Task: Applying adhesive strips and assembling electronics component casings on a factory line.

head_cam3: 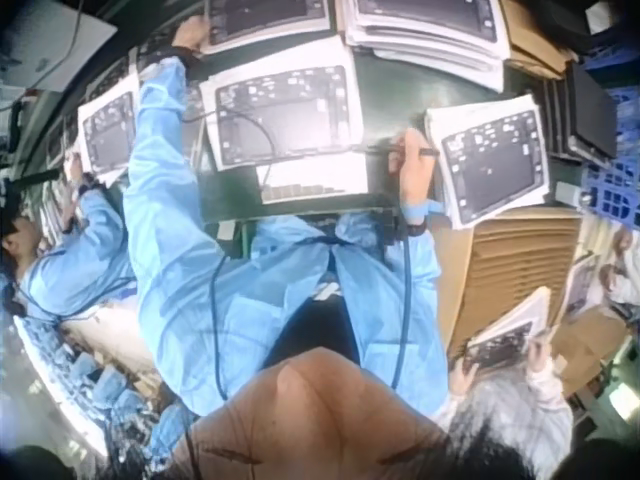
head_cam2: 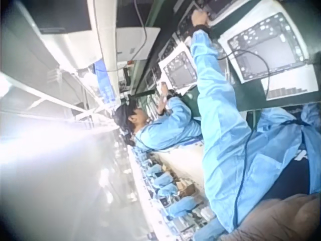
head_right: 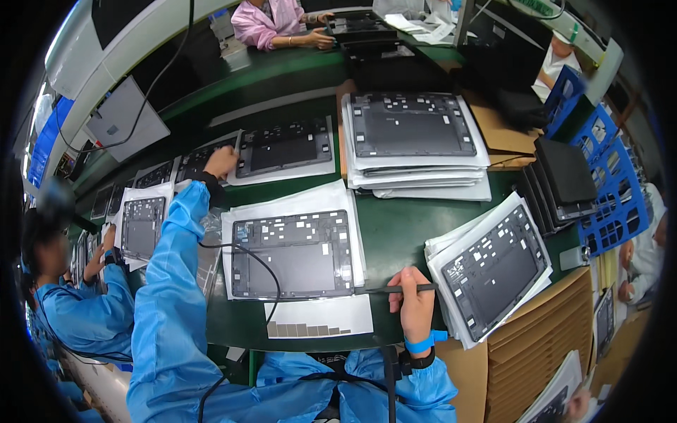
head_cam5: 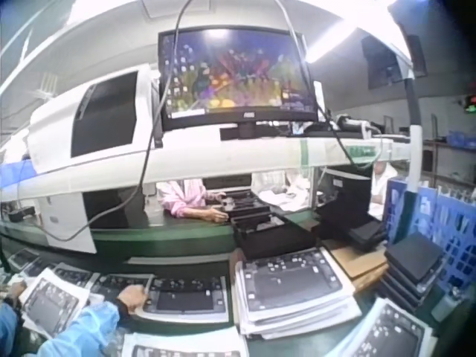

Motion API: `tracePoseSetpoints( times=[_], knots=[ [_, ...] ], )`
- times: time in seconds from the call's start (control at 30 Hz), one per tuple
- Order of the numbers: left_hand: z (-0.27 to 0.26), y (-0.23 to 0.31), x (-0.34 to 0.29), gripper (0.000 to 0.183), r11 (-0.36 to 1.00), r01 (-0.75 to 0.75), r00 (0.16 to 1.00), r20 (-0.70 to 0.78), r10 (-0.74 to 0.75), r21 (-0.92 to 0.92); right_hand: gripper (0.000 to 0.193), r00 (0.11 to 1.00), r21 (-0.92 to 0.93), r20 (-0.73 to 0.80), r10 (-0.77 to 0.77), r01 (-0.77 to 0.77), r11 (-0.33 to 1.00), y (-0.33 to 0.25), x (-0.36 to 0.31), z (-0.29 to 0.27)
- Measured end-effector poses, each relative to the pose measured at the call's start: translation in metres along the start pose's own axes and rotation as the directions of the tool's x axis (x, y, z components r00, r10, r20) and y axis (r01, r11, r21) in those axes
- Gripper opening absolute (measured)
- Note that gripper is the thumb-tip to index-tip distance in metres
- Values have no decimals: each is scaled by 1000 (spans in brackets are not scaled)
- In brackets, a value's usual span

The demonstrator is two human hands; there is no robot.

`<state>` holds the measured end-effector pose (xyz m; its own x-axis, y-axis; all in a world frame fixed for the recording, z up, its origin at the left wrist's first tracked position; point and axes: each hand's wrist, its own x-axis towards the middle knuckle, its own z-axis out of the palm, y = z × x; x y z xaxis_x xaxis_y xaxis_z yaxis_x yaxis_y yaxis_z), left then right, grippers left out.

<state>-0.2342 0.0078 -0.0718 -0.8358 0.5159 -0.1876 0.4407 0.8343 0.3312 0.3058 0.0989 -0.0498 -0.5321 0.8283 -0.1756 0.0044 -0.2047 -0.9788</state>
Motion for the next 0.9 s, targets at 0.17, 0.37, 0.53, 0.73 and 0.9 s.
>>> tracePoseSetpoints(
  times=[0.17, 0.37, 0.53, 0.73, 0.9],
  knots=[
    [-49, -11, -45, 35, 832, -166, 843, -362, 398, 530, 11, 987, 49, 159, 37, -45, 998, -5, -11, 16],
    [-55, 37, -276, 26, 758, -638, 670, -389, 633, 135, 22, 984, -83, 151, -96, 109, 990, 19, -31, 7],
    [40, -6, -410, 49, 723, -691, 722, -63, 689, -9, 20, 995, 12, 88, 55, -57, 998, 30, -62, 33],
    [97, -28, -456, 64, 842, -539, 841, -62, 537, -18, 14, 997, 34, 76, 31, -33, 999, 35, -76, 82],
    [116, -36, -456, 63, 859, -511, 853, -119, 508, -1, 16, 977, -32, 143, 157, -154, 988, 66, -95, 120]
  ],
)
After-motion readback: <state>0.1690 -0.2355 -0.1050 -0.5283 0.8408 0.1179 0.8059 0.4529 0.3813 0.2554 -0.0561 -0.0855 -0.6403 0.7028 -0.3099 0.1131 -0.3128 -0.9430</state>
